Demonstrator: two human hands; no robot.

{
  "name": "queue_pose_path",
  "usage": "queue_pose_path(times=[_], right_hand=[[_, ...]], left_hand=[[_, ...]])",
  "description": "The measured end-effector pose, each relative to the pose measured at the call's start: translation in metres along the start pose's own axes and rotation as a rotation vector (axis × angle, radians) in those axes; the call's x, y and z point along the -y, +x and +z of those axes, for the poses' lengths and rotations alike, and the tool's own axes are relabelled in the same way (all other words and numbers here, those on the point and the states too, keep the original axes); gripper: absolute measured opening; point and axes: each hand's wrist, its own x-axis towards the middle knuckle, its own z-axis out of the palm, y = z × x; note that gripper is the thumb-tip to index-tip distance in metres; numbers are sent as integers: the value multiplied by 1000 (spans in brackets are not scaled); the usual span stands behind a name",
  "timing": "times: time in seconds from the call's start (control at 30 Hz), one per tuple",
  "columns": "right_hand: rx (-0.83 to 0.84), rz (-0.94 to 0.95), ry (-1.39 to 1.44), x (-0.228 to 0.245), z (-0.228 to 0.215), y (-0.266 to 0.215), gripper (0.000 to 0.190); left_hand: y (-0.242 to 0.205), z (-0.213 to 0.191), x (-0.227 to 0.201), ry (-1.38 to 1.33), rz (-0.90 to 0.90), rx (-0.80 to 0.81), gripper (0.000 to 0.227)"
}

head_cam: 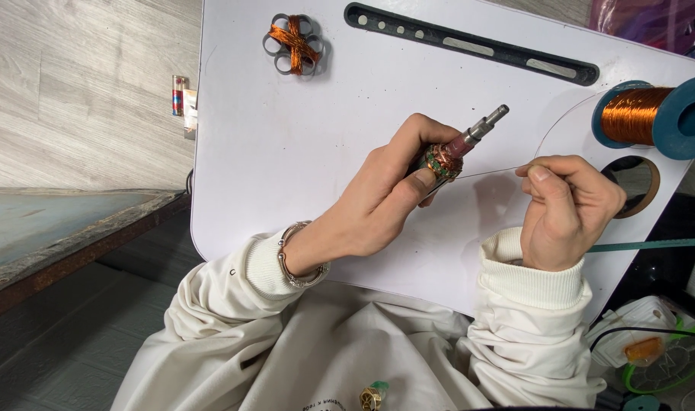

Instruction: Manually winding copper wire onto the poles of a motor armature at a workbench.

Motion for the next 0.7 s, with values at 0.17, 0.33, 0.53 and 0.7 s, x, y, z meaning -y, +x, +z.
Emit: queue_pose_path(times=[0.17, 0.33, 0.53, 0.7], right_hand=[[-6, 8, 1, 2, 1, 0, 15], [-13, 35, 22, 0, 0, -1, 15], [10, -3, 14, 7, 4, -2, 15], [2, -3, 31, 7, 3, -3, 14]], left_hand=[[-1, -1, -2, 69, 27, 6, 34], [0, -1, -4, -20, -26, 40, 31], [1, -3, 4, -86, 5, 42, 29], [2, -2, 10, -197, -12, 43, 27]])
